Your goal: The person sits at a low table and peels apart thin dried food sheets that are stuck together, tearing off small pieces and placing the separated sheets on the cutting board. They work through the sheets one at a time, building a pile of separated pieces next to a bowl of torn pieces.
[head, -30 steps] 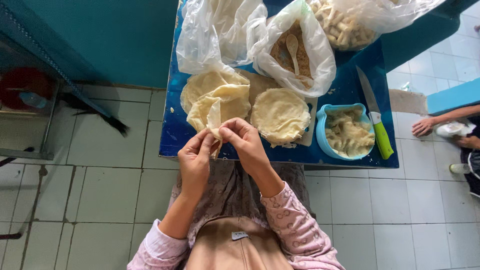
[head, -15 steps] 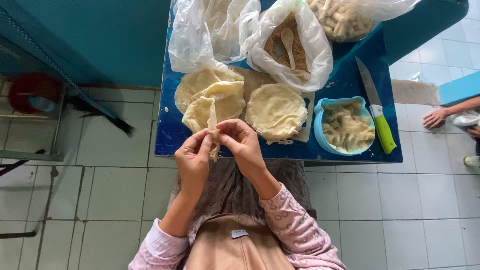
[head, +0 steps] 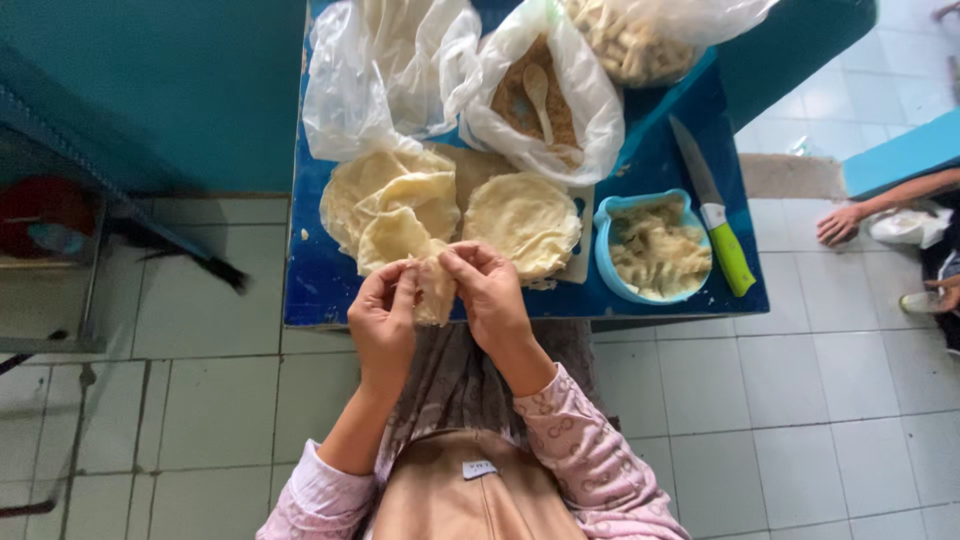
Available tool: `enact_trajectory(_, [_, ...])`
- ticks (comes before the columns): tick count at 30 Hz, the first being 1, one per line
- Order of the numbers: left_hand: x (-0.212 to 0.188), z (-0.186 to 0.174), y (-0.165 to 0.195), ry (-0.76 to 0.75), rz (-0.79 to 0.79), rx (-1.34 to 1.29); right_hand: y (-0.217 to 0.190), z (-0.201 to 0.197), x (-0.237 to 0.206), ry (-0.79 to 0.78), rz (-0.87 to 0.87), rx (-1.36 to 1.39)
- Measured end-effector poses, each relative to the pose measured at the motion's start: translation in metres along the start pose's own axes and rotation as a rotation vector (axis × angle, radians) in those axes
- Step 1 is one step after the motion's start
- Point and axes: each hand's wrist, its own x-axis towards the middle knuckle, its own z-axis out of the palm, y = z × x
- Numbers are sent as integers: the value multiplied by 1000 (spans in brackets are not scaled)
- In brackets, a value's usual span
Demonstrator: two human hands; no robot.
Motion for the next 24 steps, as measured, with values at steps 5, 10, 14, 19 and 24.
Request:
enact_trajectory(5, [4,8,1,-76,-21,-116,-6,-15,-3,12,30,124])
enact_trajectory(10, [-6,12,3,-210,37,-93,-7,-23,-10,5,12,119])
enact_trajectory(14, [-15,14,1,-210,-25,-93,-16,-22,-15,-21,31,199])
enact_trajectory(19, [-12,5,6,-206,-145,-220,-21,-14,-20,-68,-40,17])
enact_trajectory(24, [13,-10,23,-209,-101,-167,-18,-12,-17,-150,161,-77])
